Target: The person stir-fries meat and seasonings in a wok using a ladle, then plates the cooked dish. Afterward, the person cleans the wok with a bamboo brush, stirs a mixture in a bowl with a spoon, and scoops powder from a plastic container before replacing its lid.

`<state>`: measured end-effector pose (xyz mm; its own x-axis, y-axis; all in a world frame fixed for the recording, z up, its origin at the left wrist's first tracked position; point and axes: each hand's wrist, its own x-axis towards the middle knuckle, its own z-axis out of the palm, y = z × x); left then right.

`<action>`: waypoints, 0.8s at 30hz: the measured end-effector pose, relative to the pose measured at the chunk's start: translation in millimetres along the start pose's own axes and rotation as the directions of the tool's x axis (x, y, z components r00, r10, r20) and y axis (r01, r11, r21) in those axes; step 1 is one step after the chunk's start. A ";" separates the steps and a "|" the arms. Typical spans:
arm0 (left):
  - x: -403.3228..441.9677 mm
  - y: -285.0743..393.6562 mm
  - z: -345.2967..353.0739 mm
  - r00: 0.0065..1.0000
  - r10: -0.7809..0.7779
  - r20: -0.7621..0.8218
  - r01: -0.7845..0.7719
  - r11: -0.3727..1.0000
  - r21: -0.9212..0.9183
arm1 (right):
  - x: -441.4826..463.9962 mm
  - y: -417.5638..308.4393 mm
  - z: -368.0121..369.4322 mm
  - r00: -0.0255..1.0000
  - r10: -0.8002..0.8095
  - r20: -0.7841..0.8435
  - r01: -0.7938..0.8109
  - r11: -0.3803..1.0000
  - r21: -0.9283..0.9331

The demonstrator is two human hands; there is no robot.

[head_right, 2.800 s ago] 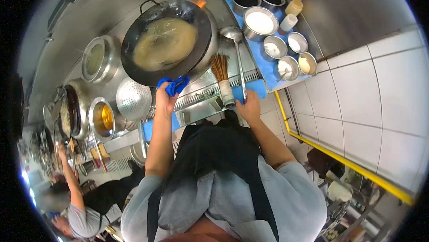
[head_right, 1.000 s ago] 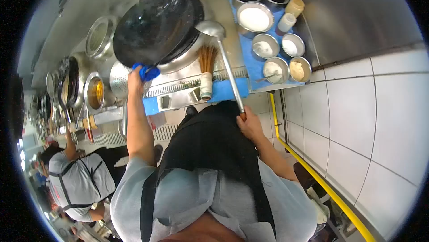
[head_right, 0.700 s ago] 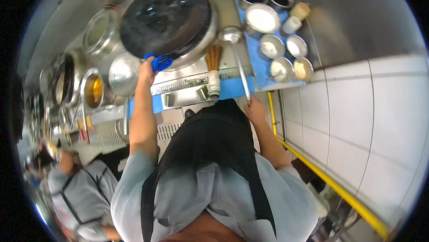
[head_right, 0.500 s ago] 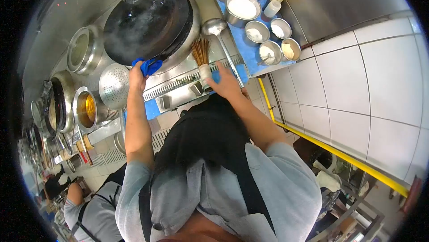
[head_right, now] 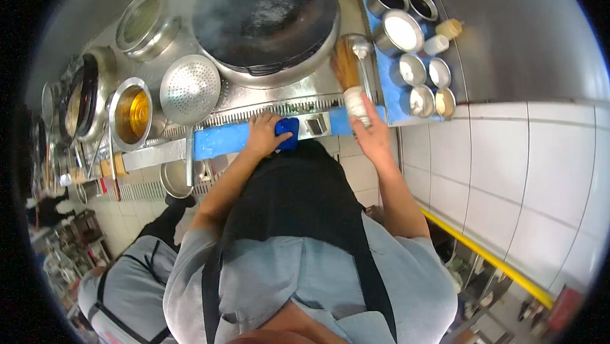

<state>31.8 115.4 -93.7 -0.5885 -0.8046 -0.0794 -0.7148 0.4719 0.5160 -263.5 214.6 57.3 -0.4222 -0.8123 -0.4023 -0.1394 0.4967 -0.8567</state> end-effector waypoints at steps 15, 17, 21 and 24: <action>45.3 96.4 -111.8 0.826 -0.019 -0.563 0.008 1.000 -0.023 | 321.7 -208.8 60.3 0.681 -0.706 0.196 0.557 0.326 -0.764; 64.2 100.0 -115.8 0.823 -0.009 -0.568 0.024 1.000 0.019 | 302.2 -234.6 76.5 0.561 -0.807 0.182 0.752 0.405 -0.519; 89.6 83.8 -103.2 0.843 0.005 -0.539 0.069 0.991 0.117 | 267.5 -180.4 101.3 0.302 -0.825 0.478 0.946 0.194 -0.261; 92.6 66.4 -103.0 0.830 0.005 -0.558 0.095 0.984 0.150 | 299.3 -173.7 92.1 0.517 -0.232 0.824 0.824 -0.128 -0.553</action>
<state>-31.3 35.1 21.0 -0.2811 -0.8665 0.4125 -0.8163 0.4419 0.3720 -283.1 -143.0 55.9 0.5522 -0.7870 -0.2751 -0.8249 -0.5637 -0.0433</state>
